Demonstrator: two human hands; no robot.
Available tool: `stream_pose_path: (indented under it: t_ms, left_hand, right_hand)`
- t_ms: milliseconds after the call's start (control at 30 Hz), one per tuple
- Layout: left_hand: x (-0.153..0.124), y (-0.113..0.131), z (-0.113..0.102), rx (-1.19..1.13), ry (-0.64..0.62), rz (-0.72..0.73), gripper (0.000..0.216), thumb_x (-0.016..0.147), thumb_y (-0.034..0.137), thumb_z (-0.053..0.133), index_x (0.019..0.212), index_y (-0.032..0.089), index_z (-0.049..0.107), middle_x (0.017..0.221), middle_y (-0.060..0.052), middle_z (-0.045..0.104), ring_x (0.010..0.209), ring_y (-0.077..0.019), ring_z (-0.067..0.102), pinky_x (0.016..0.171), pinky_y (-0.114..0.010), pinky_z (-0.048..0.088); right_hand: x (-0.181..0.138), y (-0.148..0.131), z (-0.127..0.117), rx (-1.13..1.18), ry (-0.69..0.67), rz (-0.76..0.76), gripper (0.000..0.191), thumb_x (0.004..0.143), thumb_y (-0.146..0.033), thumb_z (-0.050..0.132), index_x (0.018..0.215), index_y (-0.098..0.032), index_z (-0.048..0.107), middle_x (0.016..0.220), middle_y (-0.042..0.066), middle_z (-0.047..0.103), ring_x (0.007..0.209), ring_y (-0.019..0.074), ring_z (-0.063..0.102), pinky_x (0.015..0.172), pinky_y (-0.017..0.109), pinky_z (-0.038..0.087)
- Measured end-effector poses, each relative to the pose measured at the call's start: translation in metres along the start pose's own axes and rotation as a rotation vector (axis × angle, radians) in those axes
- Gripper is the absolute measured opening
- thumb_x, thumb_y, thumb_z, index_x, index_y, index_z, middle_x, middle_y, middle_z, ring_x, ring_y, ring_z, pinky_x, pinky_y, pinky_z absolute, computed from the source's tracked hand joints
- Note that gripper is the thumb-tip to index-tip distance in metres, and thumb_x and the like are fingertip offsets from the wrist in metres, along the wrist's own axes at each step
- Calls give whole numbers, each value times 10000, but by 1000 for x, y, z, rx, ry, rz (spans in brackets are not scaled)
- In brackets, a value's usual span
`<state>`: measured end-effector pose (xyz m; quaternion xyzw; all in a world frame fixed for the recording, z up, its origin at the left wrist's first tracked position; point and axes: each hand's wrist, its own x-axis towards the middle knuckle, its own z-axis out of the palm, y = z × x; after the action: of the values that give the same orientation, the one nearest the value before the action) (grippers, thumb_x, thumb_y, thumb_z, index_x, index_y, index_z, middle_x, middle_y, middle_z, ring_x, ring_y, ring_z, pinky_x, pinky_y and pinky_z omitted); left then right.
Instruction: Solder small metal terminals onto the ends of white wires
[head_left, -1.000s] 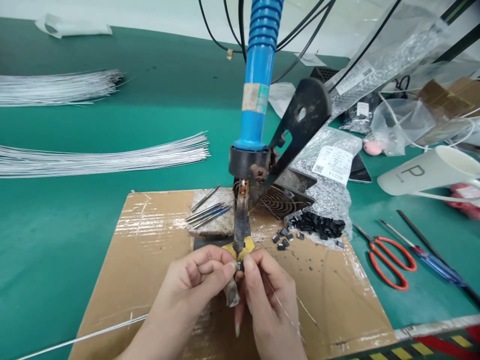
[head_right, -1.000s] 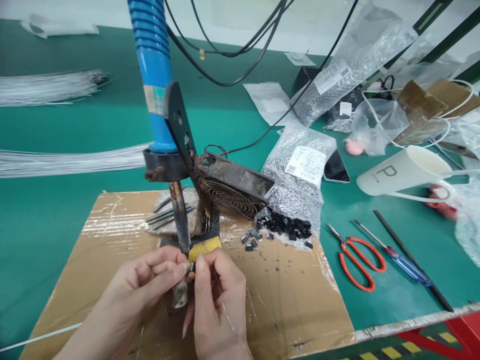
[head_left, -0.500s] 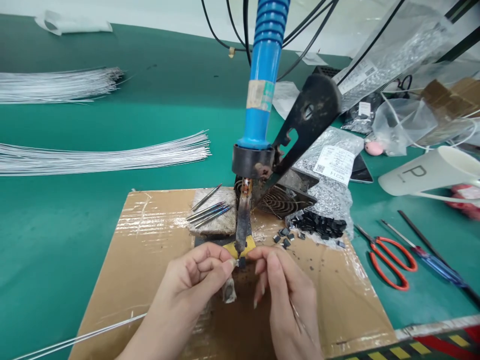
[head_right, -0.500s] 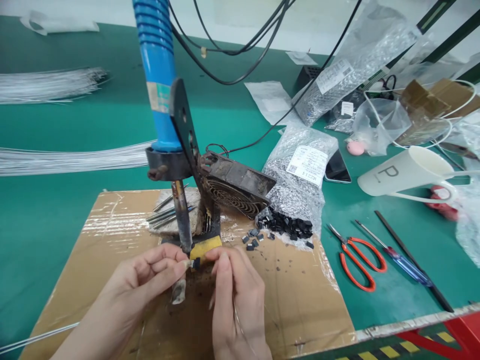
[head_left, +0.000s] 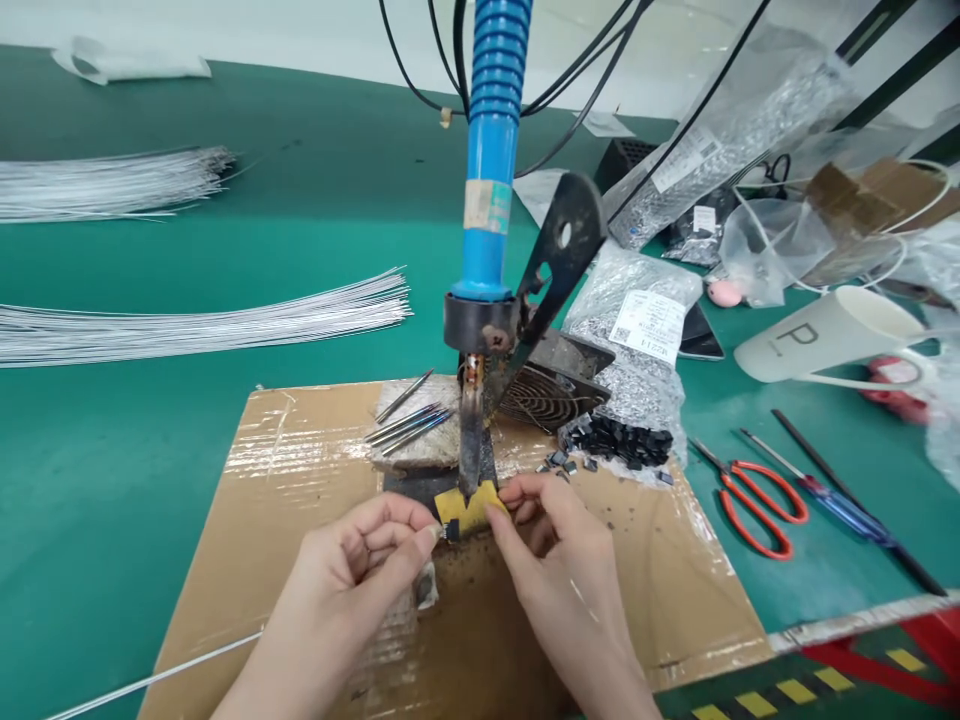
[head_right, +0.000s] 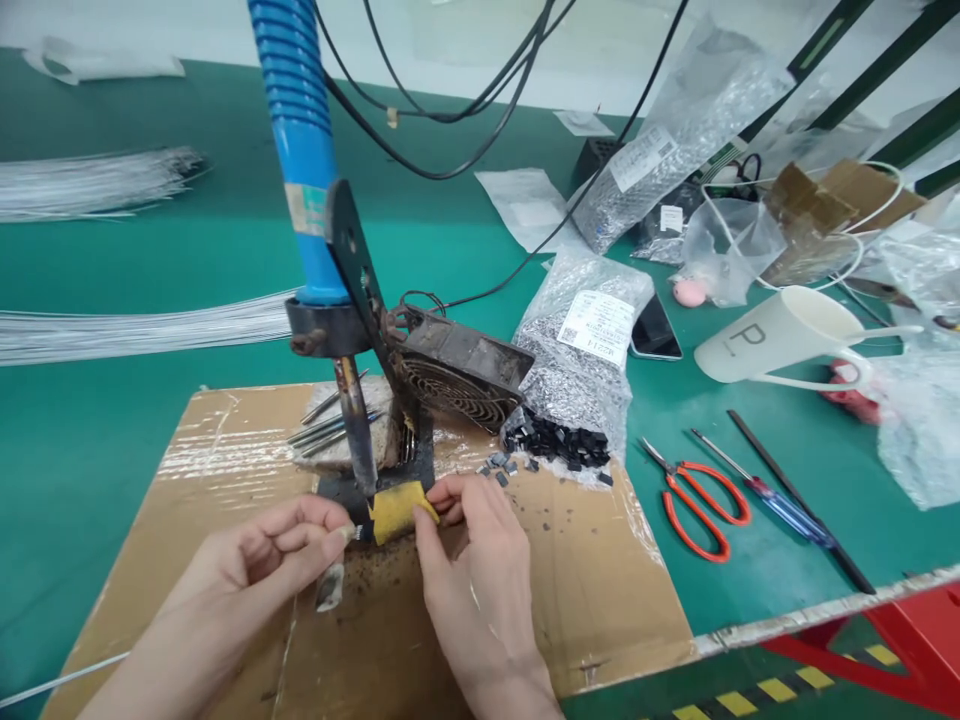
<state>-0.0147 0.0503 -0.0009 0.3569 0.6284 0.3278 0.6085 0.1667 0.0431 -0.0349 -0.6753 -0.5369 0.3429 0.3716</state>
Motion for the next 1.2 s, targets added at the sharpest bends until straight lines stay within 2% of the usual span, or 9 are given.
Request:
stream_pose_path:
  t_ms: [200,300,433,533,733,867,1000,1133,1200]
  left_hand:
    - [-7,3,-14,7,17,-46,446,760,609,832,858,189,719,666,23,599,595,-110,437,543,-178,330]
    - [-8,2,-20,-4,52,-45,458,727,625,847,849,203,720,698,10,641,620,-132,499,550,-185,370]
    - [-8,-6,-29,13,41,-2,446,753,627,825,857,201,740,708,-5,673,638,-142,546,573,-187,431]
    - [-9,-6,-32,-7,55,13,420,737,589,851,836,194,753,689,-10,681,630,-152,577,567,-198,457]
    - [-11,4,-29,-36,96,11,396,676,552,899,782,197,757,619,1,672,555,-151,568,517,-206,449]
    - [-11,3,-30,-37,91,11,403,699,571,885,810,205,758,670,-2,692,588,-139,560,536,-185,450]
    - [-10,0,-33,-48,59,12,413,740,590,862,859,213,741,727,5,686,644,-121,542,571,-148,440]
    - [-11,0,-32,-48,53,15,406,750,586,857,850,217,720,732,11,654,666,-124,520,576,-145,428]
    - [-11,0,-31,-38,64,5,426,738,603,857,846,216,716,734,11,649,664,-125,511,576,-151,424]
  right_hand:
    - [-1,-16,-5,634,-87,137,172,919,-278,770,894,-240,604,1018,2,777,952,137,742,872,213,574]
    - [-3,-24,-4,731,-69,148,207,901,-261,804,892,-243,598,1027,-1,788,939,109,755,835,153,576]
    - [-10,-32,-3,802,-76,198,209,905,-279,810,890,-246,605,1028,-1,775,890,105,734,808,159,573]
    - [-16,-33,-2,820,-54,225,218,895,-285,818,873,-241,606,1009,2,765,843,107,714,771,170,567]
    - [-21,-26,1,650,-36,137,150,933,-251,747,893,-248,602,1051,28,772,916,151,738,835,229,575]
    - [-23,-27,4,587,33,92,119,928,-225,714,880,-244,606,1033,44,772,920,174,739,851,273,570]
    - [-24,-29,6,529,24,22,126,920,-194,695,871,-250,594,1006,41,772,925,191,747,836,293,569]
    - [-25,-31,9,552,54,-53,132,925,-163,687,872,-257,610,973,23,747,925,179,735,815,281,562]
    - [-25,-31,10,568,76,-29,136,923,-163,698,878,-258,611,989,16,737,939,166,727,849,273,556]
